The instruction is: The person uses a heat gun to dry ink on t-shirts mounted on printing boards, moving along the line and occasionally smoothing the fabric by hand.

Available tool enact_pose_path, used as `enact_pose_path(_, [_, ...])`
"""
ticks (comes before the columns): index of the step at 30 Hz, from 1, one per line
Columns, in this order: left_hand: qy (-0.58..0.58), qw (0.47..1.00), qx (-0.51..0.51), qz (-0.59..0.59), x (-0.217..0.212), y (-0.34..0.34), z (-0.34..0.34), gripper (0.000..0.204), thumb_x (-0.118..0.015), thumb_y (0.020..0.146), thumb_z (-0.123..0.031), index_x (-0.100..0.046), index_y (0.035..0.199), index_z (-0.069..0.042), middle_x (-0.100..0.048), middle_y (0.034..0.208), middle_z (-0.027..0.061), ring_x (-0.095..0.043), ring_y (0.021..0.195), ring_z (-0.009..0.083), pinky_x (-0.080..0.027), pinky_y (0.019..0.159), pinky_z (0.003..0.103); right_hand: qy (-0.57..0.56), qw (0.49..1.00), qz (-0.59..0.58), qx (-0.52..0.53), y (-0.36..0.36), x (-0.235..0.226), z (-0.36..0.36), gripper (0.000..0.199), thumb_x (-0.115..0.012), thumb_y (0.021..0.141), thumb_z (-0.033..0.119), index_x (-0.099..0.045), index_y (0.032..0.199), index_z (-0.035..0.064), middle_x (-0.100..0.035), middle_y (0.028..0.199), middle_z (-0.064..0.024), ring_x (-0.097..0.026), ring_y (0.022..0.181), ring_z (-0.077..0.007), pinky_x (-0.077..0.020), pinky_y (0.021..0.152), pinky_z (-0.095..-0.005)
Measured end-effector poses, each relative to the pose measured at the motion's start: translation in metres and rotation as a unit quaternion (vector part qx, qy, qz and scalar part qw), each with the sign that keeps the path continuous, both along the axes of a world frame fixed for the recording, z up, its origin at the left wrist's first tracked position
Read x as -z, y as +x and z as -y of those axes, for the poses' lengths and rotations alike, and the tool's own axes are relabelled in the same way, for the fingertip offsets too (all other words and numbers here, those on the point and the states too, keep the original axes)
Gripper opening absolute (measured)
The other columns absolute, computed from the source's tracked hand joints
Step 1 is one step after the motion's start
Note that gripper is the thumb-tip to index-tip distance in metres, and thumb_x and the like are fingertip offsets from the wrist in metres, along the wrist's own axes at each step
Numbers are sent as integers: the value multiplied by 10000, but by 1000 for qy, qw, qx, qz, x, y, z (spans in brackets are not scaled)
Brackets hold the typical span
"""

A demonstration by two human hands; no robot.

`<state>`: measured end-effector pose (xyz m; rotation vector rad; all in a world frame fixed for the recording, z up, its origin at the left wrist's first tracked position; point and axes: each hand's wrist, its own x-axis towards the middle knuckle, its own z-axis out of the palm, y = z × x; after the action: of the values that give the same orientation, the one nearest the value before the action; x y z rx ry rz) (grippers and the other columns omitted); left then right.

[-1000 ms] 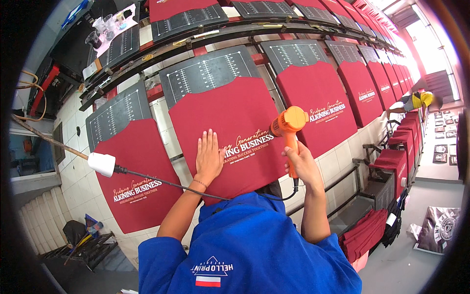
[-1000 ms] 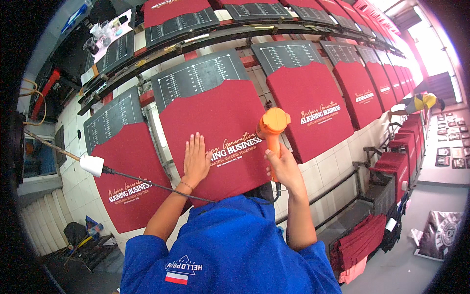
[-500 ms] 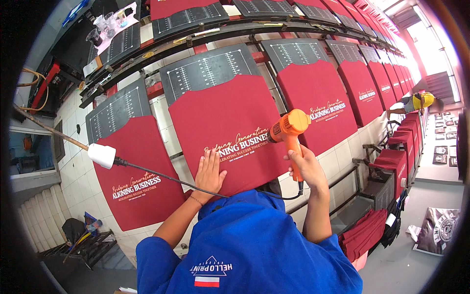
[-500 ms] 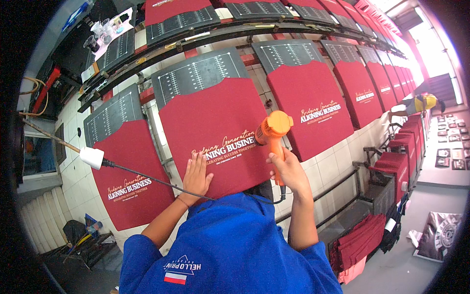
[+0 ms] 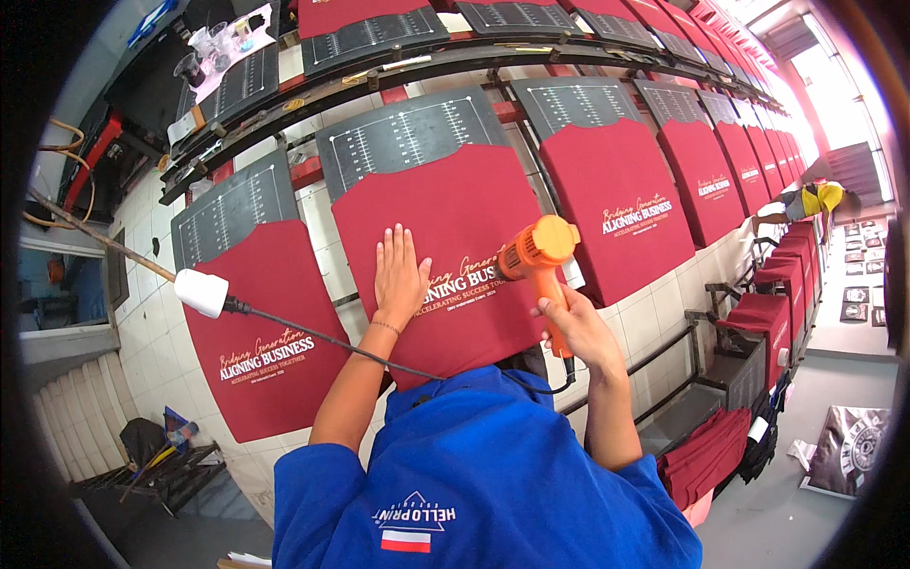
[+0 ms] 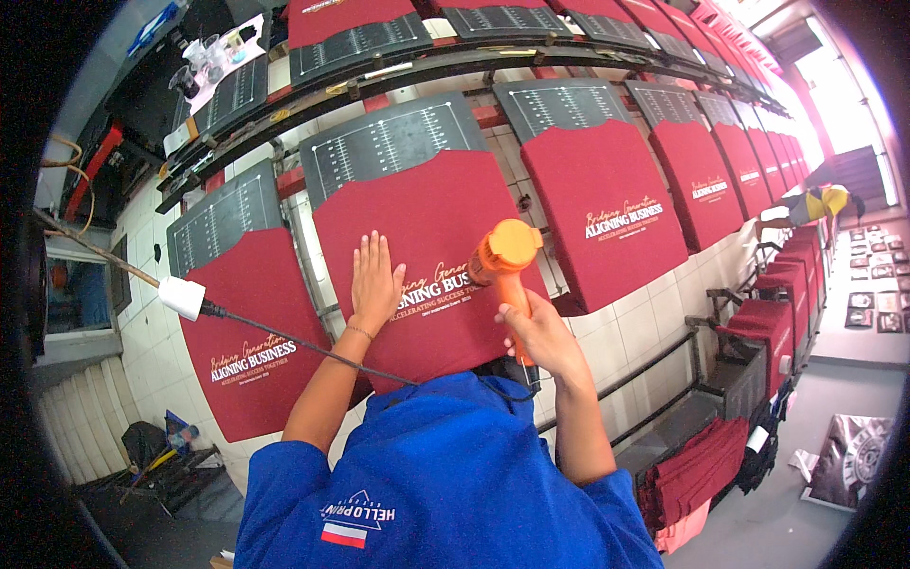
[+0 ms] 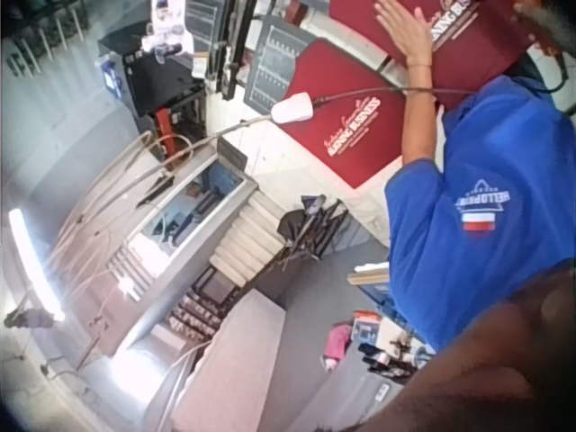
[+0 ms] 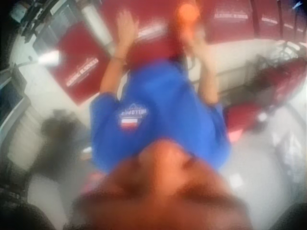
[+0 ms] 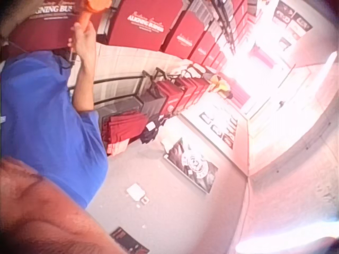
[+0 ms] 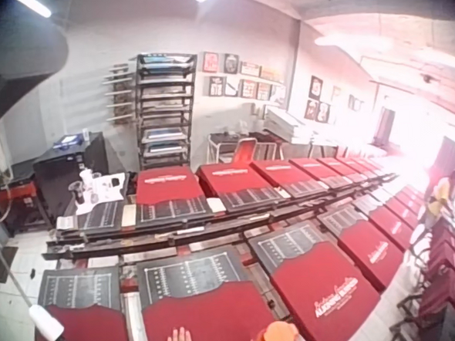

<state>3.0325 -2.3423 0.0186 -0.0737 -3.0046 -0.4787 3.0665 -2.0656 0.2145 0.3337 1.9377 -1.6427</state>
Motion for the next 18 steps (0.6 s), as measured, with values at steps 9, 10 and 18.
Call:
enact_pose_path(9, [34, 996, 64, 47, -19, 75, -14, 667, -525, 971, -330, -335, 1477, 61, -319, 1552, 237, -248, 1474, 366, -196, 1210, 479, -21, 996, 42, -79, 7, -4, 7, 323, -547, 1017, 227, -493, 1229, -10, -626, 937, -54, -586, 635, -81, -523, 574, -247])
enact_pose_path(10, [36, 996, 69, 49, -19, 84, -14, 670, -530, 967, -330, -337, 1477, 60, -322, 1551, 237, -252, 1472, 367, -200, 1208, 480, -13, 997, 35, -72, 11, -3, 5, 326, -548, 1016, 228, -492, 1233, -10, -627, 939, -55, -586, 635, -81, -523, 573, -247])
enact_pose_path(18, [65, 994, 55, 65, -17, 130, -7, 699, -556, 946, -317, -332, 1464, 95, -307, 1546, 272, -248, 1467, 400, -187, 1204, 507, -8, 998, 43, -37, 30, -3, -2, 348, -551, 1013, 227, -479, 1259, -8, -628, 945, -58, -581, 623, -81, -527, 554, -258])
